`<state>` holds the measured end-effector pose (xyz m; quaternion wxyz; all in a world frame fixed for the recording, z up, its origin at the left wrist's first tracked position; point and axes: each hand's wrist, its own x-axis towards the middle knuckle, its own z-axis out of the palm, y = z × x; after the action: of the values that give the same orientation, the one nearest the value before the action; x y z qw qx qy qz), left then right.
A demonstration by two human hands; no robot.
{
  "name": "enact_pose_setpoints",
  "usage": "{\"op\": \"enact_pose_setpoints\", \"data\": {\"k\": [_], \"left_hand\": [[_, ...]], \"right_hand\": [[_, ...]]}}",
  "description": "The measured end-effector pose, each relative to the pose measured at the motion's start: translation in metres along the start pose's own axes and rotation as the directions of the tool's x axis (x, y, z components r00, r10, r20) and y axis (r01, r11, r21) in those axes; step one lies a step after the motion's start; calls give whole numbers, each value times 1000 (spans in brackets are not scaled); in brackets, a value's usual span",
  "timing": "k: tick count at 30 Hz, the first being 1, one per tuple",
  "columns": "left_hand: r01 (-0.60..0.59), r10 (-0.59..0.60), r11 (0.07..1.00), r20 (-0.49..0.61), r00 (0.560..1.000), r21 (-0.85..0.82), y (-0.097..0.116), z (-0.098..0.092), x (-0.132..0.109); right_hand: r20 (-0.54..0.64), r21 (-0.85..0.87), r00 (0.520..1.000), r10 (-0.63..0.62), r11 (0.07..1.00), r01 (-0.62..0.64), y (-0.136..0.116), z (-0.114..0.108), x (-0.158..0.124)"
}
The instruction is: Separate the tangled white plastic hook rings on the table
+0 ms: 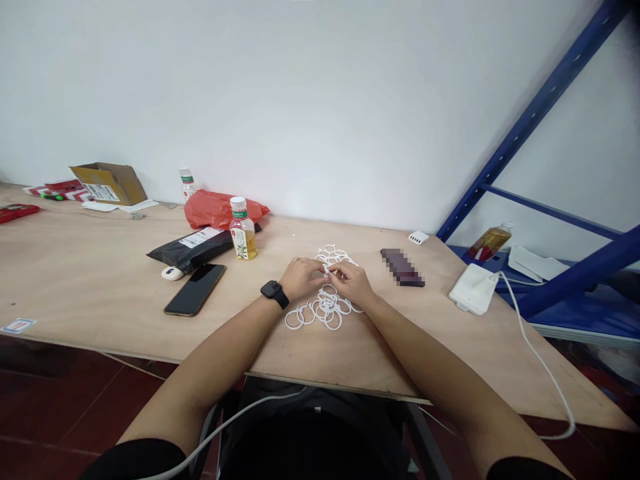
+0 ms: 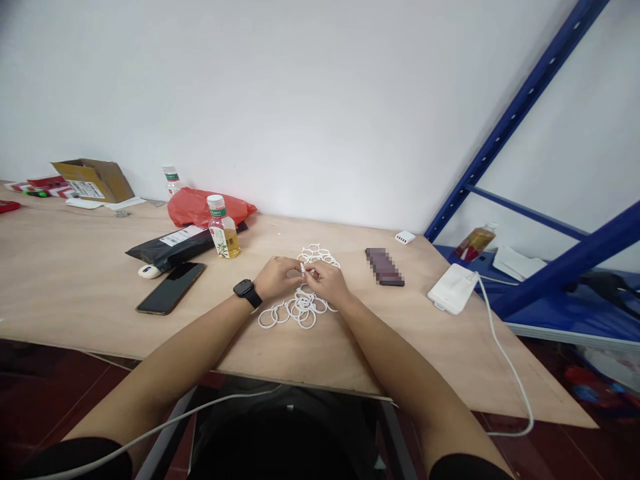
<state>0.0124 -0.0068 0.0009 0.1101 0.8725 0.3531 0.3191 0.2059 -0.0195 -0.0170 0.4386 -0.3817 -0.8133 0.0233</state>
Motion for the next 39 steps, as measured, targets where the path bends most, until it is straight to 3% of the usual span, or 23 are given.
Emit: {"op": "enact_pose_setpoints", "data": {"k": [11,21,26,33,39], "left_hand": [[-84,81,996,-186,979,-6,-9,4,0],[-4,5,1000,-94,996,10,-6,3,1],[-38,36,999,-84,996,-23,-3,-1,1],[32,-34,998,-51,998,-45,1,2,-1],[41,-32,998,-166,986,56,-6,-1,3]], "right_hand": [[-34,0,999,14,1000,-14,-1,-2,0],[66,-72,997,-34,997,39,1,-4,0],[117,-105,990,-79,990,92,2,-6,0],[107,-122,990,-91,987,104,0,-6,3],[43,-103,999,-6,995,10,3,-6,3]]}}
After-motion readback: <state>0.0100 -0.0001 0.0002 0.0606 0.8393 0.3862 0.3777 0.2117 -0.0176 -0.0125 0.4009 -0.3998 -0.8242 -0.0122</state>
